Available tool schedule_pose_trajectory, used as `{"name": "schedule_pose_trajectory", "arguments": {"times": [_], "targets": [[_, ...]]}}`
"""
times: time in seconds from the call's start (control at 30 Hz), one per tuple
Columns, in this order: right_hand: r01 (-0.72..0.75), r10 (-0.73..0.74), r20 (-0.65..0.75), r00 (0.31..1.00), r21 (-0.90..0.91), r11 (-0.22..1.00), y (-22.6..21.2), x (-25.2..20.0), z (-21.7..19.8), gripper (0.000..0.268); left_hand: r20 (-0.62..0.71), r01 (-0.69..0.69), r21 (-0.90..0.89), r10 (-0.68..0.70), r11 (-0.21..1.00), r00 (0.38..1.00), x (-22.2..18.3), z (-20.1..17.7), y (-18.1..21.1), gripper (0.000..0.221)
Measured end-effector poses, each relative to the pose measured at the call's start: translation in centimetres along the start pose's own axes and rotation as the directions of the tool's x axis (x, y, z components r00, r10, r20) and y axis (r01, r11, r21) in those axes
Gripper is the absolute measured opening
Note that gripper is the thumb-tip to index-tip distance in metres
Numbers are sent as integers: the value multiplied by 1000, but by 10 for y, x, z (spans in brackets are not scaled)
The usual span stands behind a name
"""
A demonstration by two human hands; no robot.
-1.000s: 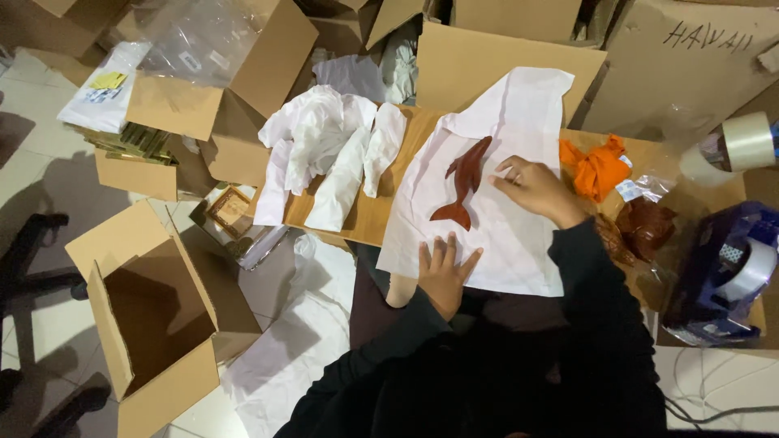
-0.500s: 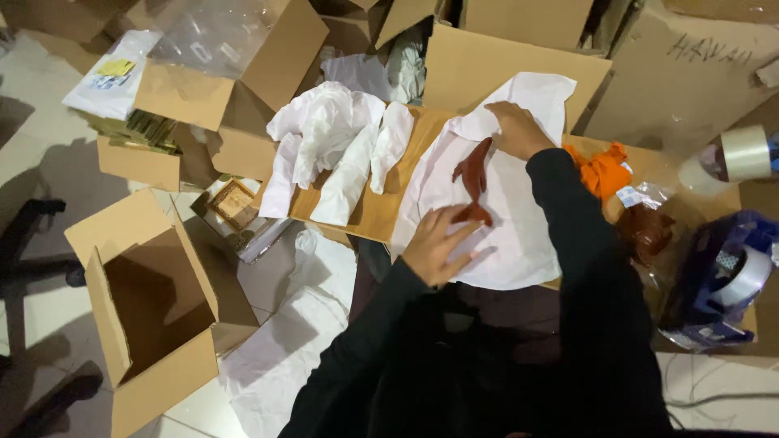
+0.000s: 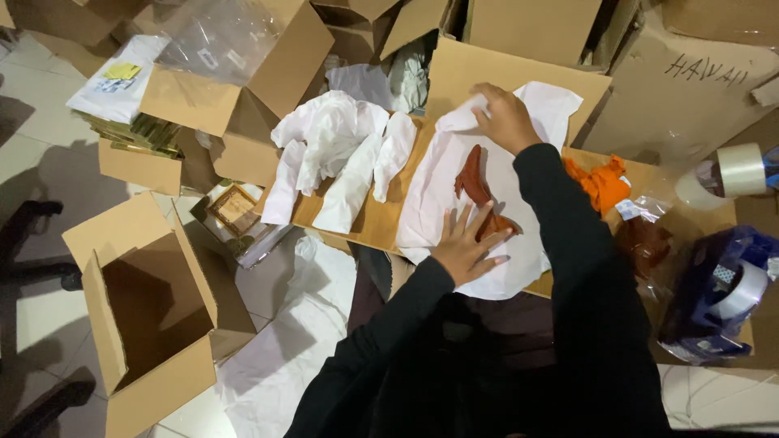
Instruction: Wrapping figurines in tissue paper and placing them into mesh bags for shipping
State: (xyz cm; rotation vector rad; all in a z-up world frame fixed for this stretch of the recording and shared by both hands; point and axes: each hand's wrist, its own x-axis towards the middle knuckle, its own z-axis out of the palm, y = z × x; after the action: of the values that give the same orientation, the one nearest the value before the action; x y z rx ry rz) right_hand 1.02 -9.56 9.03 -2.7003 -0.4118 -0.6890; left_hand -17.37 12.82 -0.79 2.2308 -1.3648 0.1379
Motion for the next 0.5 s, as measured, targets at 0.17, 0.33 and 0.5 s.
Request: {"name": "schedule_pose_trajectory", "arguments": {"times": [0.17,0.33,0.5], "targets": [[189,-222,-172,960,-192,963,-57,11,-16,36,41,22,-69,-20,997,999,11,7,-4,54],[310,-570,-250,783,-637,706,-91,12,5,22,13,31,10,-31,999,999,18,29,-16,59],[467,-729,-147,668,-680,565,-129,-8,13,17,-30,63,59,-61,996,998,34,82,-43,50]]}}
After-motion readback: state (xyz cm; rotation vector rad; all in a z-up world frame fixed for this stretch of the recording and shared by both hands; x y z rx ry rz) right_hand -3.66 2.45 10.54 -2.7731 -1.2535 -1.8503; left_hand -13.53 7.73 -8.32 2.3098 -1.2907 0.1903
